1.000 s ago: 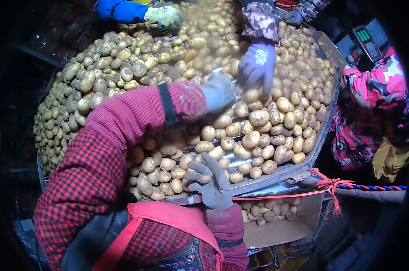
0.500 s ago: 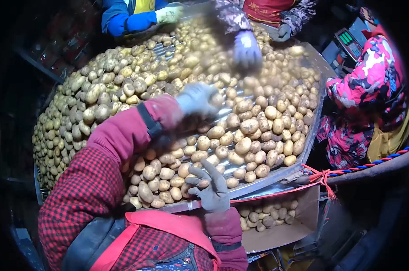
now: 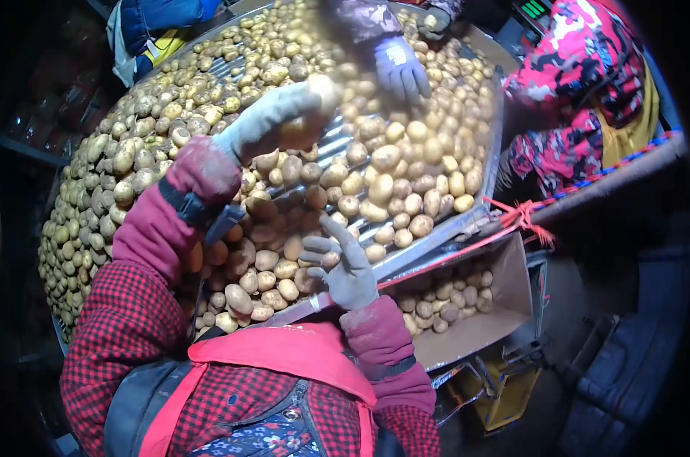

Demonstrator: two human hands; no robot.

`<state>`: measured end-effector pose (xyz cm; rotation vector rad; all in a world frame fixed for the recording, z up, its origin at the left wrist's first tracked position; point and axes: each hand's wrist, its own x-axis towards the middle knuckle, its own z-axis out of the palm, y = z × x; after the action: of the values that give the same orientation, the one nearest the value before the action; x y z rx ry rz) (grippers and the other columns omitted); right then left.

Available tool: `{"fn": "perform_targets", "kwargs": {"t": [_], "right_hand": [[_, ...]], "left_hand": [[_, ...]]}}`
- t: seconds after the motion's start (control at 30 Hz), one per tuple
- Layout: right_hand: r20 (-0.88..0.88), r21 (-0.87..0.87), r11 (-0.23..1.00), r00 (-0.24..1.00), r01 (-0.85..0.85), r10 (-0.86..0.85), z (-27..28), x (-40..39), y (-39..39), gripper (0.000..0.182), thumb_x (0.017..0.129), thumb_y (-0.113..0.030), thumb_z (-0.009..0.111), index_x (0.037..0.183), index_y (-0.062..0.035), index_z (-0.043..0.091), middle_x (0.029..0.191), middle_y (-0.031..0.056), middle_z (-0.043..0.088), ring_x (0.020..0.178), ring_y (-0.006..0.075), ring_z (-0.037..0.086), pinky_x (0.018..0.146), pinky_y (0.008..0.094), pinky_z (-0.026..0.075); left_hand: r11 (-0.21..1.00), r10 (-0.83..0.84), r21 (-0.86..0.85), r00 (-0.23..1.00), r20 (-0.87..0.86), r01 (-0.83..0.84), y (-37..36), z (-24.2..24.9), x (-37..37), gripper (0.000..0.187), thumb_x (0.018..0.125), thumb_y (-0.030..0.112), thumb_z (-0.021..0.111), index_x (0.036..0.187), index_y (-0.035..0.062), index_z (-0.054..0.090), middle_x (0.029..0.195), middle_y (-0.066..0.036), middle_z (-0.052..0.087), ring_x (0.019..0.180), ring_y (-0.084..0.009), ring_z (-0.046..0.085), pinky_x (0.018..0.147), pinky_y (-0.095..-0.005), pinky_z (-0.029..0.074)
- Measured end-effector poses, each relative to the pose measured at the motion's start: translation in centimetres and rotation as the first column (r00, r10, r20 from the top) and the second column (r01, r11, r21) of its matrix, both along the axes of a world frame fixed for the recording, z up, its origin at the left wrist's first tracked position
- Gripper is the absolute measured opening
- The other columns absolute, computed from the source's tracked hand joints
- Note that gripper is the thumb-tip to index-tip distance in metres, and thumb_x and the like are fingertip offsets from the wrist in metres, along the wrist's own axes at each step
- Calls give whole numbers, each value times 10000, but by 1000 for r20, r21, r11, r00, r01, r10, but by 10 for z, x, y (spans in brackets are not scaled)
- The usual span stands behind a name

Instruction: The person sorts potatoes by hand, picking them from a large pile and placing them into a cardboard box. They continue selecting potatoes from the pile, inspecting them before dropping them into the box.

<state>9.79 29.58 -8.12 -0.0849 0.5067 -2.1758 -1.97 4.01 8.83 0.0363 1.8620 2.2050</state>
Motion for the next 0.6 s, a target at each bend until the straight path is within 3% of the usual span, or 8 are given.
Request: {"fn": "perform_targets", "kwargs": {"t": [0.07,0.2,0.23,0.27,0.4,0.47,0.5,0.6], "right_hand": [[-136,84,993,988,85,-73,20,4,0,663,1079,-506,463,1645,-211,285,1411,136,576,1188,267,624,859,358,545],[-760,117,837,591,535,-271,27,15,1,567,1104,-145,458,1641,-220,295,1643,106,351,1388,249,515,840,298,601],[-299,193,914,908,358,-292,31,18,5,622,1064,17,430,1635,-204,316,1698,80,239,1423,233,475,864,269,593],[-589,150,874,752,461,-295,38,24,9,808,901,227,447,1629,-95,311,1635,148,346,1407,293,504,949,402,587],[-866,178,715,453,676,-213,0,45,31,633,949,146,409,1562,-12,397,1442,163,565,1213,235,643,988,366,552],[-622,149,690,609,709,-492,16,61,28,370,1056,-111,580,1412,-9,563,1265,126,674,1058,227,689,918,363,561],[19,-55,910,912,411,-411,32,49,46,369,1077,-261,562,1385,-60,592,1196,106,713,1012,238,710,816,340,572],[77,57,914,911,402,-405,40,61,67,484,1047,-467,563,1381,-119,599,1191,90,724,984,226,719,701,331,569]], "left_hand": [[929,-100,-367,989,-112,52,10,1,16,586,897,349,813,1338,14,622,1152,-51,695,1018,-142,653,929,-310,547],[313,-547,-950,817,-181,-1,42,4,62,647,805,407,852,1292,39,641,1065,-183,712,998,-322,705,876,-404,546],[297,-608,-953,782,-137,64,53,4,71,629,798,439,836,1266,59,653,1017,-215,705,954,-393,697,838,-435,549],[284,-677,-959,709,-200,1,56,-11,78,574,809,398,833,1250,73,660,975,-205,709,904,-381,706,798,-443,551],[405,-621,-882,781,-72,241,85,-7,96,627,832,329,823,1378,101,616,985,-155,731,859,-247,713,793,-380,560],[786,-441,-415,886,143,458,93,-12,96,555,933,180,731,1455,101,559,1130,-88,722,891,-153,678,795,-305,569],[840,-382,-366,915,129,402,96,-17,95,514,965,167,694,1456,97,557,1182,-95,703,922,-154,676,802,-301,571],[992,-114,98,923,367,84,117,-32,97,406,1051,111,567,1453,69,532,1250,-126,668,1058,-177,658,822,-299,586]]}}
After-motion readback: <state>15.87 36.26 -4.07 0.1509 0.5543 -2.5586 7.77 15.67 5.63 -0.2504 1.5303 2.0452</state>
